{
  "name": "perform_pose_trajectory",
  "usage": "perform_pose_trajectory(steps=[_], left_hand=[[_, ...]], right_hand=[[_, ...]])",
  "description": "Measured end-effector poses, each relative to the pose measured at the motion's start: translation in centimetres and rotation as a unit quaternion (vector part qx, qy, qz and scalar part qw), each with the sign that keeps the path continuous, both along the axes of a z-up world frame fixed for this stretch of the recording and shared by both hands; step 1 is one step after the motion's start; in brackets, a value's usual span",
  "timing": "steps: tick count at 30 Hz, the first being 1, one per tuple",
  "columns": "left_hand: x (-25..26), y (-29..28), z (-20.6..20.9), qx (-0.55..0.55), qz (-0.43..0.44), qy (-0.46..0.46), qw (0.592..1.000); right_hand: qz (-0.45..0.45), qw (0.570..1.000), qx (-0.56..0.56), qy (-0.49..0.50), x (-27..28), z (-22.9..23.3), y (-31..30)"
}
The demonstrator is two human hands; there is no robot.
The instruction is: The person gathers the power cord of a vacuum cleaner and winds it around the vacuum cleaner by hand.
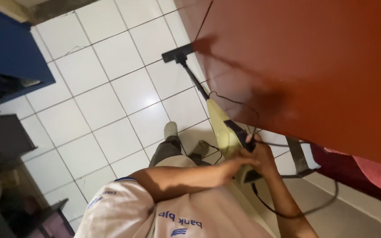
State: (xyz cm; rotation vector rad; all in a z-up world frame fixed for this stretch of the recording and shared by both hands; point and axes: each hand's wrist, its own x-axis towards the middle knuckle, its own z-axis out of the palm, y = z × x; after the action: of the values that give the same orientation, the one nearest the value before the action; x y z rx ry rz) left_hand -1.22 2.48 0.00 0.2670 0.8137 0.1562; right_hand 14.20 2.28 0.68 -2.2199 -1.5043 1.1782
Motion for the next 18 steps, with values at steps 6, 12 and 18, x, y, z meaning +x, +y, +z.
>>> perform_pose_trajectory(steps=[6, 12, 18], left_hand=[[3.3, -0.1, -3.8, 0.099, 0.084, 0.062, 0.99], [5.0, -1.3, -4.5, 0.021, 0.202, 0.057, 0.978], [6.7, -1.1, -5.4, 0.055, 0.223, 0.218, 0.948]], right_hand=[[0.048, 0.992, 0.069, 0.097, 2.4, -2.6, 1.4], [-0.014, 0.993, 0.044, 0.11, 6.0, -1.8, -1.0], [0.049, 0.992, -0.018, -0.118, 12.4, -4.9, -4.7]])
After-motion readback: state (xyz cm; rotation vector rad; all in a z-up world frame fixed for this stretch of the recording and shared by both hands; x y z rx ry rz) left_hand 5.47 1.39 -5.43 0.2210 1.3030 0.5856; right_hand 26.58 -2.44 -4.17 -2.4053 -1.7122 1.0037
